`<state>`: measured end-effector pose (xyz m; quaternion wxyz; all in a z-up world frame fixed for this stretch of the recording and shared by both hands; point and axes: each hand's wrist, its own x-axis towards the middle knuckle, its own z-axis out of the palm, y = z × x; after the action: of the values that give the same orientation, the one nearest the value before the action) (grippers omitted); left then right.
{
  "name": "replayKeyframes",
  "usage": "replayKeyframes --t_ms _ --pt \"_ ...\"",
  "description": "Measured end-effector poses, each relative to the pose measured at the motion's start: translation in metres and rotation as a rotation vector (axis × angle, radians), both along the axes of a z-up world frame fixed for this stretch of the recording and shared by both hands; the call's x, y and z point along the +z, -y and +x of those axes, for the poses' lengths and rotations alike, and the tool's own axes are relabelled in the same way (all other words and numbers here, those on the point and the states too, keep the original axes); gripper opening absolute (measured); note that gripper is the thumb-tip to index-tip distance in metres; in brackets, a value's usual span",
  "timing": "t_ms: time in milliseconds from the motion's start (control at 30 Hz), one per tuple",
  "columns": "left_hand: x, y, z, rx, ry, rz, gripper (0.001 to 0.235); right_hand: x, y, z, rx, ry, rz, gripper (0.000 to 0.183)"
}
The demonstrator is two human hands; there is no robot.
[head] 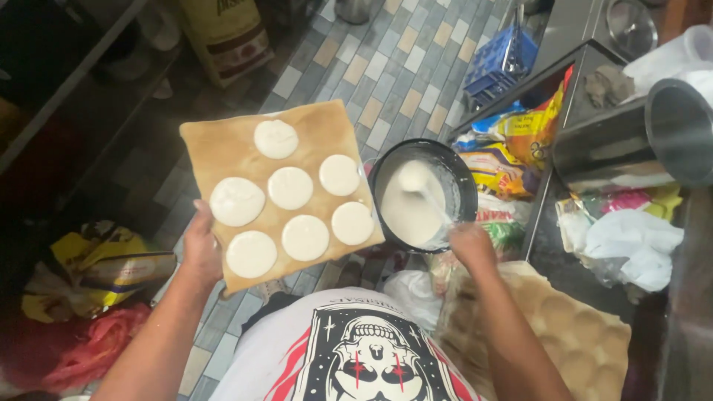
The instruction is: Pouring batter into idli molds, stacking the trays, and placing them in a steamer.
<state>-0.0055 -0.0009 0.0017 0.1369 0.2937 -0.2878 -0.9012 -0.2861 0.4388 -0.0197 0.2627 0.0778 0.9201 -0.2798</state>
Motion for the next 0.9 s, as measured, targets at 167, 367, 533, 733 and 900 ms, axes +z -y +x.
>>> replayKeyframes --t_ms 167,367,533,733,900 --pt "-0.003 -0.002 0.003 0.004 0.006 0.017 0.072 -0.023 0.082 0.009 0.431 -0.255 0.585 0.03" --pt "0.008 -0.006 -0.002 0.008 0.053 0.073 0.071 0.0 0.103 0.019 0.464 -0.074 0.578 0.027" --pt "0.009 -0.007 0.0 0.013 0.063 0.02 0.07 -0.09 -0.032 0.001 0.647 -0.043 0.102 0.036" --pt "0.015 -0.004 -0.006 -0.008 0.049 0.01 0.07 -0.016 -0.031 0.066 -0.232 0.421 -0.574 0.022" --pt "0.001 -0.007 -0.014 -0.041 0.049 -0.016 0.072 -0.027 -0.036 0.092 -0.349 0.349 -0.645 0.021"
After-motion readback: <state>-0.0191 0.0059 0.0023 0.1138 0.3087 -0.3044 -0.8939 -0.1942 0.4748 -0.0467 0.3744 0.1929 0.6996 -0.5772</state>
